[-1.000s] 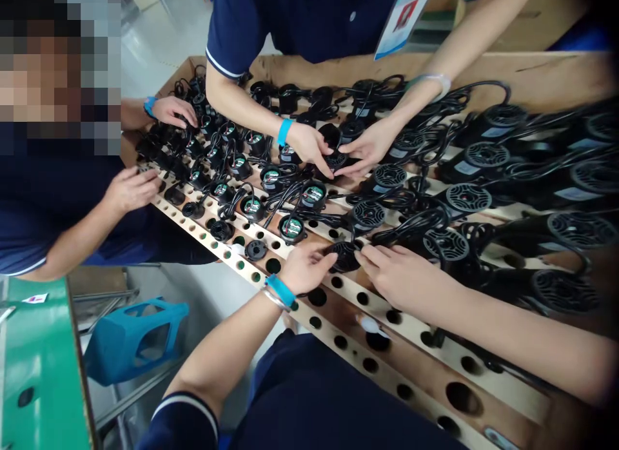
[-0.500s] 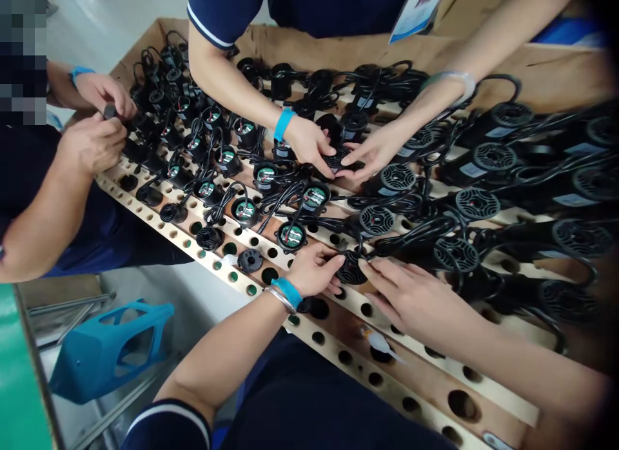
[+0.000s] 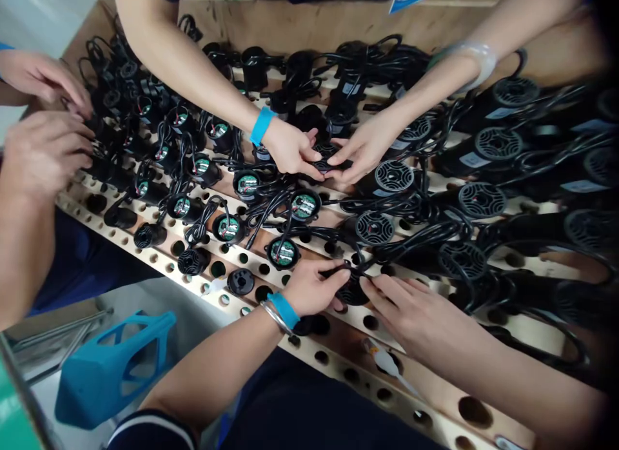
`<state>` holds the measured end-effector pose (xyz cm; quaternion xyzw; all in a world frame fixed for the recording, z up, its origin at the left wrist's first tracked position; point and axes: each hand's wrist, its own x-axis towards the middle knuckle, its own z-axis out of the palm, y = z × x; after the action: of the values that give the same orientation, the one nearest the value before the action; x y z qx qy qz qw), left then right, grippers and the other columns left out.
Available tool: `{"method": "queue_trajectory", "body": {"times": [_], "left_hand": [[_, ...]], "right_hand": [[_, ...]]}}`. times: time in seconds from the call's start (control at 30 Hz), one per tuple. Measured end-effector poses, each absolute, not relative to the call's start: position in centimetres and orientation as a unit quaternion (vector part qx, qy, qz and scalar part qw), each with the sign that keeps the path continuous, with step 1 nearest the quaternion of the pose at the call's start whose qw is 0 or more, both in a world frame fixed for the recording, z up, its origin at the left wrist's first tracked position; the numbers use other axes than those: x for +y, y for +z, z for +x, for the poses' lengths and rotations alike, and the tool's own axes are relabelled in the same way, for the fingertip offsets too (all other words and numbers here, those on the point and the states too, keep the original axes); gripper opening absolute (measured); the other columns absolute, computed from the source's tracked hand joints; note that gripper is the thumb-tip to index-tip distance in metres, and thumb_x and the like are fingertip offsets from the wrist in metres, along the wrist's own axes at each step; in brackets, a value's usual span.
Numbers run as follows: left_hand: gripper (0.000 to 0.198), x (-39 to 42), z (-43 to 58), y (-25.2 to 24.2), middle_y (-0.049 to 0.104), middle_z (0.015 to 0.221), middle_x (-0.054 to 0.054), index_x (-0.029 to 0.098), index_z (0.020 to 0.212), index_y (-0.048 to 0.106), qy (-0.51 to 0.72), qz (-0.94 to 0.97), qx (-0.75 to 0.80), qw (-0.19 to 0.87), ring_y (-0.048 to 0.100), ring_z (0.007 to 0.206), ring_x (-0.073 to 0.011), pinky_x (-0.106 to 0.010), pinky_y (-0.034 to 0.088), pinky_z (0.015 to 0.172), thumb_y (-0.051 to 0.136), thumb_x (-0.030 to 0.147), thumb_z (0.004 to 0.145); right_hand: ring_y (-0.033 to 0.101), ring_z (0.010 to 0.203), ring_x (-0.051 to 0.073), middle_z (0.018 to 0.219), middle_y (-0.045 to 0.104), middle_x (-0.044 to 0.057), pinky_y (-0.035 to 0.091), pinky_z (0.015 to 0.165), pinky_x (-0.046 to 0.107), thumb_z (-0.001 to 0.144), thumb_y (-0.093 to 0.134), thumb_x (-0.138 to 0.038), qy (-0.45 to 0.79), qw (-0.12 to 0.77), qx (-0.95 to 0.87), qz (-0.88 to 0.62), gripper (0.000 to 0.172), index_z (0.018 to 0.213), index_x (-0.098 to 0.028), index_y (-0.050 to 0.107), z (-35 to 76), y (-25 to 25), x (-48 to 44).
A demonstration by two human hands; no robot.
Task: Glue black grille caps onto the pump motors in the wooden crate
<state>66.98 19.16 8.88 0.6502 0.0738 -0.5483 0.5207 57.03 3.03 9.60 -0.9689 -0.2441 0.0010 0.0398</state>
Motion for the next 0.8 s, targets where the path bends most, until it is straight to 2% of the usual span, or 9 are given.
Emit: {"method": "queue_trajectory", "body": {"times": [0.1,0.27,0.47,0.57,0.67,0.8], "left_hand": [[0.036,19.0,67.0,8.9,0.06,0.052,0.002,0.012,0.118,0.062,-0.535,0.665,0.07,0.517,0.054,0.037,-0.0074,-0.014,0.041,0.036,0.059,0.026,0.085],[0.037,19.0,66.9,9.0,0.055,0.046,0.004,0.01,0.116,0.063,-0.52,0.672,0.088,0.52,0.053,0.035,-0.0065,-0.012,0.036,0.033,0.062,0.024,0.082],[0.042,19.6,67.0,7.9,0.068,0.065,-0.001,0.015,0.119,0.062,-0.537,0.638,0.06,0.548,0.06,0.044,-0.0095,-0.018,0.049,0.042,0.065,0.031,0.08],[0.041,19.8,67.0,7.4,0.069,0.069,-0.002,0.015,0.117,0.063,-0.528,0.642,0.024,0.556,0.061,0.046,-0.0093,-0.019,0.051,0.043,0.066,0.031,0.079],[0.042,19.7,67.0,7.6,0.069,0.067,-0.001,0.013,0.12,0.061,-0.523,0.654,0.023,0.547,0.06,0.046,-0.0094,-0.019,0.051,0.043,0.065,0.027,0.08],[0.038,19.6,67.2,7.8,0.067,0.062,0.0,0.012,0.117,0.063,-0.509,0.68,-0.001,0.527,0.06,0.045,-0.0099,-0.019,0.05,0.043,0.062,0.028,0.083]], "right_hand": [[0.054,0.082,0.021,0.091,0.057,0.015,0.046,0.07,0.032,0.073,0.048,-0.007,0.006,0.047,-0.236,-0.971,0.035,0.105,-0.001,0.06,57.4,10.0,3.2],[0.054,0.079,0.018,0.089,0.057,0.014,0.047,0.071,0.03,0.077,0.047,-0.007,0.018,0.041,-0.207,-0.977,0.032,0.106,-0.001,0.06,57.3,10.0,3.5],[0.057,0.08,0.02,0.092,0.057,0.015,0.047,0.07,0.031,0.078,0.053,-0.008,0.005,0.041,-0.208,-0.977,0.033,0.109,0.001,0.059,56.7,9.4,3.7],[0.057,0.078,0.019,0.09,0.058,0.014,0.045,0.067,0.03,0.079,0.052,-0.009,-0.016,0.041,-0.2,-0.979,0.029,0.106,0.001,0.061,56.8,9.5,3.9],[0.057,0.074,0.016,0.09,0.059,0.012,0.044,0.066,0.029,0.086,0.047,-0.014,-0.022,0.077,-0.185,-0.979,0.027,0.105,-0.003,0.062,56.9,9.7,3.8],[0.058,0.074,0.014,0.091,0.06,0.01,0.047,0.071,0.029,0.092,0.039,-0.02,0.022,0.153,-0.142,-0.978,0.033,0.116,-0.008,0.058,57.1,9.6,3.5]]}}
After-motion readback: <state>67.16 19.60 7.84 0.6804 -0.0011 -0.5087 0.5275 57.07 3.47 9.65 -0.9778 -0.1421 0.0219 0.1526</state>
